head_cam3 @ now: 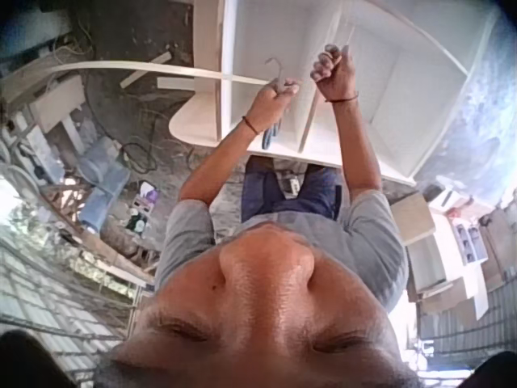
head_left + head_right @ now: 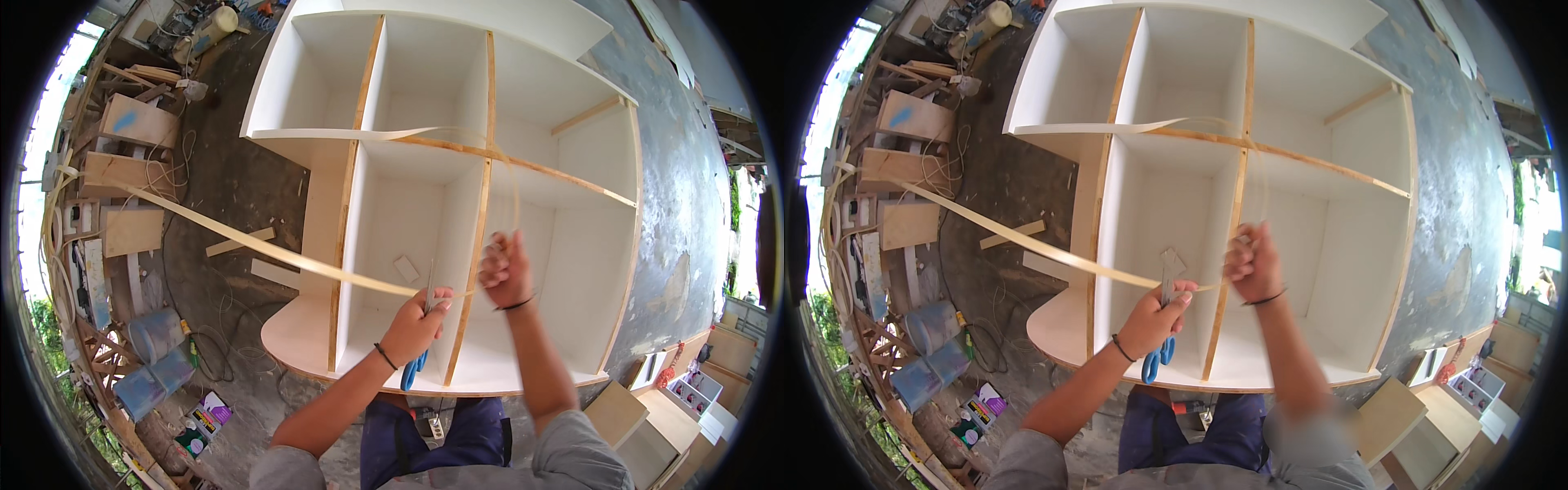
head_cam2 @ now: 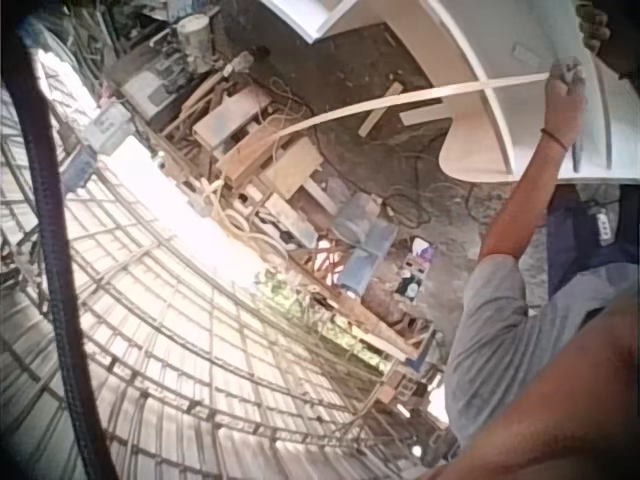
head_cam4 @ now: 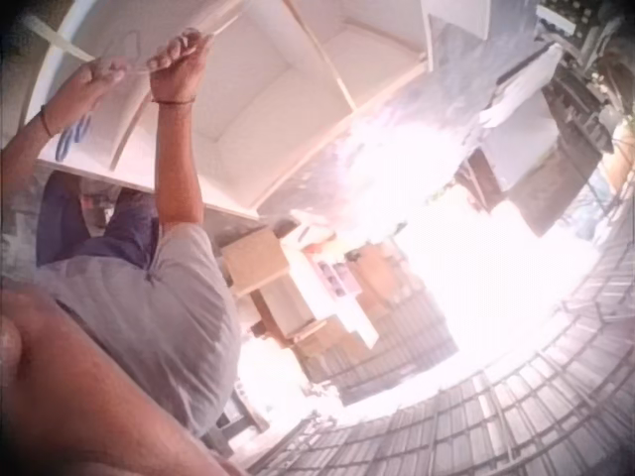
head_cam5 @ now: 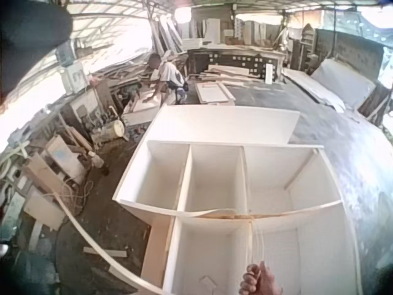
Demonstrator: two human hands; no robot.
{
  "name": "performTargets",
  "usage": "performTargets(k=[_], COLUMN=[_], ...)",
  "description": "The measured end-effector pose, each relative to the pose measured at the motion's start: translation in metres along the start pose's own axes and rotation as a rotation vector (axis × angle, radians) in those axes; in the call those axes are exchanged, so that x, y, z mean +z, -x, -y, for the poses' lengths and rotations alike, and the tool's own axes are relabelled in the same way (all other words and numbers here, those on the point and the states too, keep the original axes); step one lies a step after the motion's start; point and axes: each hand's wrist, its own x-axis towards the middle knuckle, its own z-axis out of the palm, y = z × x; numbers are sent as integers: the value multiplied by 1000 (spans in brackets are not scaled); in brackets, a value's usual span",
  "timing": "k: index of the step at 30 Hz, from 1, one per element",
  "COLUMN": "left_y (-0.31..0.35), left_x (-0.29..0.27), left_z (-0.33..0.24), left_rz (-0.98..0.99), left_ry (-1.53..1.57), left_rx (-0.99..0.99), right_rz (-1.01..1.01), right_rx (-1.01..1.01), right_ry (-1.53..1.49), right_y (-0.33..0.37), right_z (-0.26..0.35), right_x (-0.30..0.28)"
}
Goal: The person applies thin wooden edge banding to the edges of a white multi-compartment cabinet. They measure and cut the banding with scissors, then press it along the edges of the cabinet compartments.
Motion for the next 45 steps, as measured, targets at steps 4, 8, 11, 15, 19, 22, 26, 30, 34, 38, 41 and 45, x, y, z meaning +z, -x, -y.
performTargets(k=[4,8,11,15,19,22,26,30,34,38,41,45], left_y=[1,-41,-90,-114,-98,-92,-70,-68,-60,-59,-72,-44], left_x=[-24,-71,-101,-181,-217,-217,-273,-300,-295,-265,-178,-44], left_z=[-51,-90,-104,-90,-48,-35,-6,-5,-39,-41,-16,30], left_rz=[56,-268,-732,-858,-985,-1241,-1625,-1313,-885,-975,-1055,-865], left_ry=[7,-143,-782,-1071,-1236,-980,-349,477,805,686,566,482], left_rx=[-22,187,669,761,776,842,477,320,541,599,549,423], right_rz=[55,-95,-174,-241,-134,-142,-160,-202,-268,-320,-364,-316], right_rx=[27,161,194,165,-27,-108,-39,-6,49,22,-63,-196], right_ry=[353,908,1209,1606,1619,1270,1422,1554,1594,1725,1843,1997], right_y=[7,11,0,-12,-25,-25,-22,-15,-10,-10,-15,-36], right_z=[109,198,251,263,235,253,245,236,229,223,240,269], right_x=[-8,11,10,23,20,-31,-35,-28,-19,-8,-12,-40])
